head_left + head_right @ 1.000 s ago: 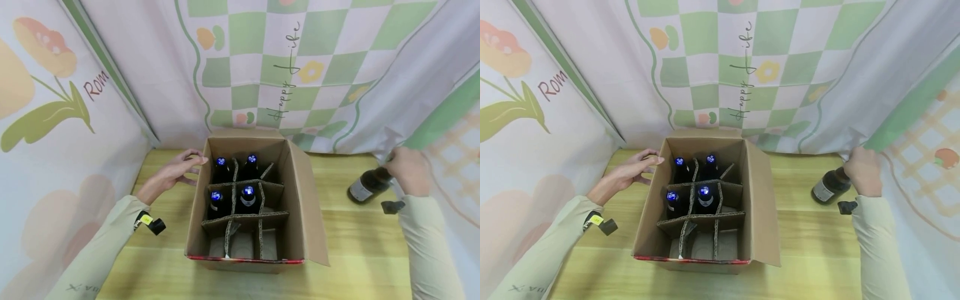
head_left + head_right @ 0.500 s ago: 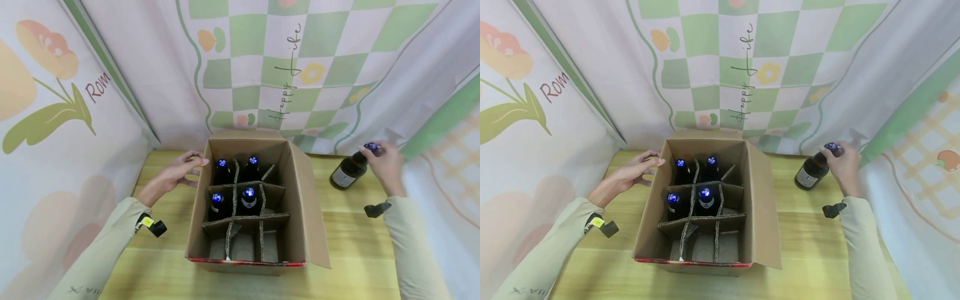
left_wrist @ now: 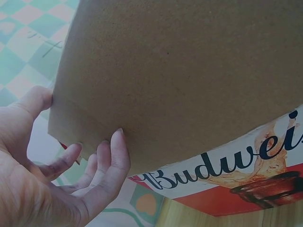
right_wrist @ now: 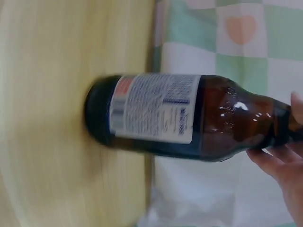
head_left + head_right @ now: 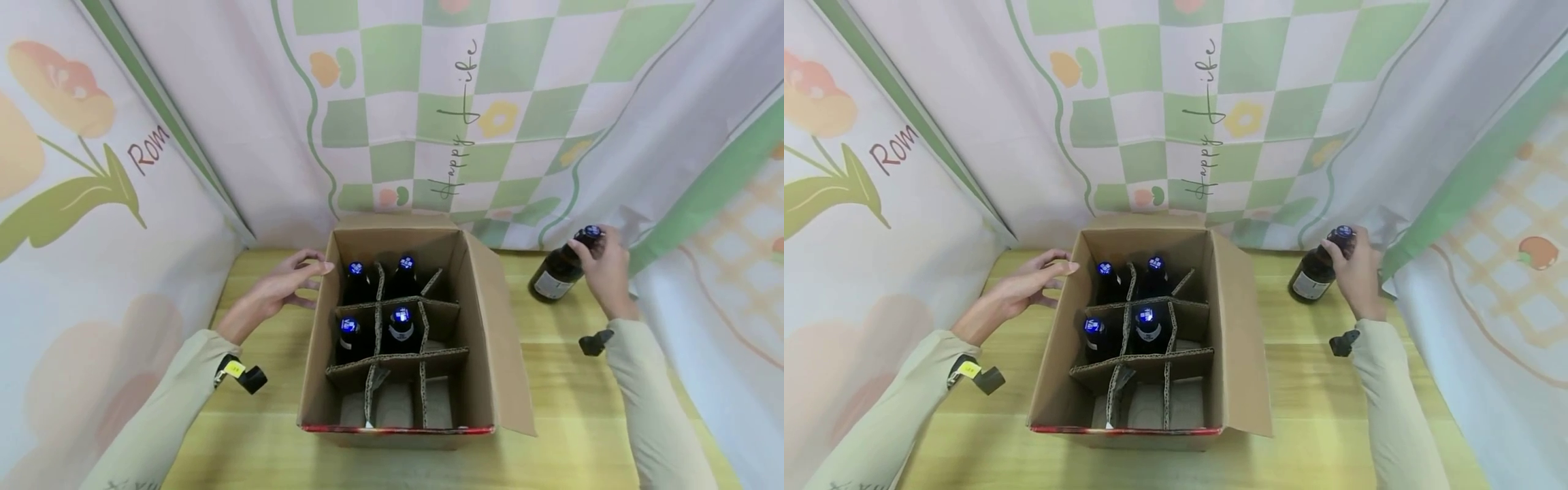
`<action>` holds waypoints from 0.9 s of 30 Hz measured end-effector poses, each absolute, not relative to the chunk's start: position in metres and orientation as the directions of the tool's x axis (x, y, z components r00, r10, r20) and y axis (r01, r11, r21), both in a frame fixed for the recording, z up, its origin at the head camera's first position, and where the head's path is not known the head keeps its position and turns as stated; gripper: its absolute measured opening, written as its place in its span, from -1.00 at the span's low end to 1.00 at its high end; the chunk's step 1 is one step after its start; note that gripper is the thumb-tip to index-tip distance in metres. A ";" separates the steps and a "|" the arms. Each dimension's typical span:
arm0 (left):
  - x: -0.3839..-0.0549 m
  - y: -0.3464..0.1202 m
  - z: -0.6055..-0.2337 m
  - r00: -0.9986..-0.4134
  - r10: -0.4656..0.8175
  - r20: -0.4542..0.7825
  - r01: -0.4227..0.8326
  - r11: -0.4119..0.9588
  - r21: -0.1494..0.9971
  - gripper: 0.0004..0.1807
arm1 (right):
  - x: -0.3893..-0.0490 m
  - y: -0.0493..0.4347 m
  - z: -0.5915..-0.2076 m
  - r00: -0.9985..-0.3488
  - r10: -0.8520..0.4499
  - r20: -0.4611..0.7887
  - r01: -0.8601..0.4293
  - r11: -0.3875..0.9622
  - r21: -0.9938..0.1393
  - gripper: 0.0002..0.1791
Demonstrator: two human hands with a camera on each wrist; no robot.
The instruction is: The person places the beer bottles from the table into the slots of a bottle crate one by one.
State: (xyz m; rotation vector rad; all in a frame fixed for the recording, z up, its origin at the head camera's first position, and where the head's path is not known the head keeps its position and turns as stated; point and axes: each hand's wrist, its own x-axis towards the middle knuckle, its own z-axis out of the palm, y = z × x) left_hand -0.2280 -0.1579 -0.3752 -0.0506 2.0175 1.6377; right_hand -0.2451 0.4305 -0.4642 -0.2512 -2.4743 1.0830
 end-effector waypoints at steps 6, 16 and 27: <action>-0.225 -0.160 -0.376 -0.857 0.292 -0.424 -0.355 0.262 0.898 -0.34 | -0.245 0.431 -0.471 -0.888 0.378 0.263 -0.053 0.484 -0.874 -0.33; -0.229 -0.161 -0.374 -0.862 0.301 -0.407 -0.336 0.263 0.905 -0.38 | -0.244 0.419 -0.461 -0.864 0.388 0.321 -0.166 0.384 -0.909 -0.57; -0.231 -0.159 -0.376 -0.859 0.314 -0.404 -0.333 0.255 0.907 -0.42 | -0.247 0.426 -0.469 -0.897 0.403 0.181 -0.165 0.074 -0.983 -0.48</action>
